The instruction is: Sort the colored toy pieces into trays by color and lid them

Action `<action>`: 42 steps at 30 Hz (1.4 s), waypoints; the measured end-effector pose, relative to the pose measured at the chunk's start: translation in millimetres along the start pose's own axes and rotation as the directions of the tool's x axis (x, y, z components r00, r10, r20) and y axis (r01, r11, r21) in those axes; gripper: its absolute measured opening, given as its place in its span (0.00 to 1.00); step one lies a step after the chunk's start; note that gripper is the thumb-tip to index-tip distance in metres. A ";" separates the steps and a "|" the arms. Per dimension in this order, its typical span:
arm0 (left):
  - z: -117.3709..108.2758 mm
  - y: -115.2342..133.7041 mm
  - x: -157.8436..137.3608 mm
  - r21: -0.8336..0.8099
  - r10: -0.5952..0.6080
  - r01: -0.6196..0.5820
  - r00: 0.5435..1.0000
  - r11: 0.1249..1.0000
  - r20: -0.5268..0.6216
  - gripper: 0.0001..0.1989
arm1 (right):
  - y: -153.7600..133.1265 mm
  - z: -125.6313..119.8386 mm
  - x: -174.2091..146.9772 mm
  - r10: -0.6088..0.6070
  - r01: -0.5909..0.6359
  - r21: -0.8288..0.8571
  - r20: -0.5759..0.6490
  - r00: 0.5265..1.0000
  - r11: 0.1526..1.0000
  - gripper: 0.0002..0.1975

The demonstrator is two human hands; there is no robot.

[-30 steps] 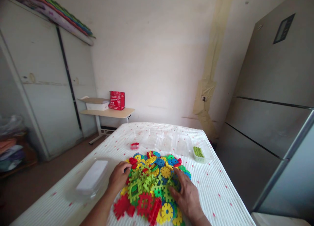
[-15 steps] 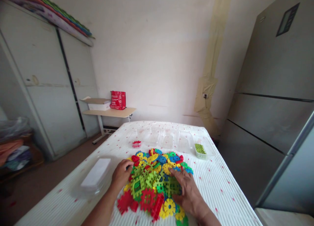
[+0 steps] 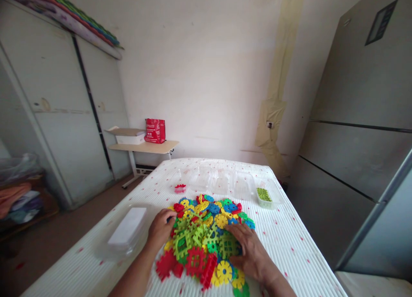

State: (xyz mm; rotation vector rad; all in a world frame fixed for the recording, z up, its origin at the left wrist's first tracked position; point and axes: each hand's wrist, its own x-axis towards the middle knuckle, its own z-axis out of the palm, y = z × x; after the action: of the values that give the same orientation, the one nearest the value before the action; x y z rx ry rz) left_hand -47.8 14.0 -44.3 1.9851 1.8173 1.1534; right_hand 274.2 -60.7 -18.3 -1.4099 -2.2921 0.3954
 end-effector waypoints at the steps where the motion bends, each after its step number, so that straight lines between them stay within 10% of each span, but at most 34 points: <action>1: -0.1 0.0 0.1 0.003 -0.001 0.001 1.000 1.000 0.002 0.09 | 1.9 0.1 -0.6 0.002 -0.002 0.005 0.005 1.000 1.000 0.34; 25: 3.7 -7.9 3.1 -0.010 0.016 -0.016 1.000 1.000 -0.006 0.09 | 1.1 -3.1 -4.1 0.019 -0.020 0.009 0.093 0.996 1.000 0.36; 42: 3.3 -9.4 4.7 -0.032 0.030 -0.030 1.000 0.999 -0.006 0.09 | -17.4 -24.1 -2.5 -0.028 0.015 -0.099 -0.134 0.991 0.995 0.27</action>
State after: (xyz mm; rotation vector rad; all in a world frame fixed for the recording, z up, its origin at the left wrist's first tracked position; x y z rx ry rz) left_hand -52.9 21.5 -50.5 1.9997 1.7665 1.1899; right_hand 273.5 -70.1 10.0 -1.4116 -2.2418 0.1766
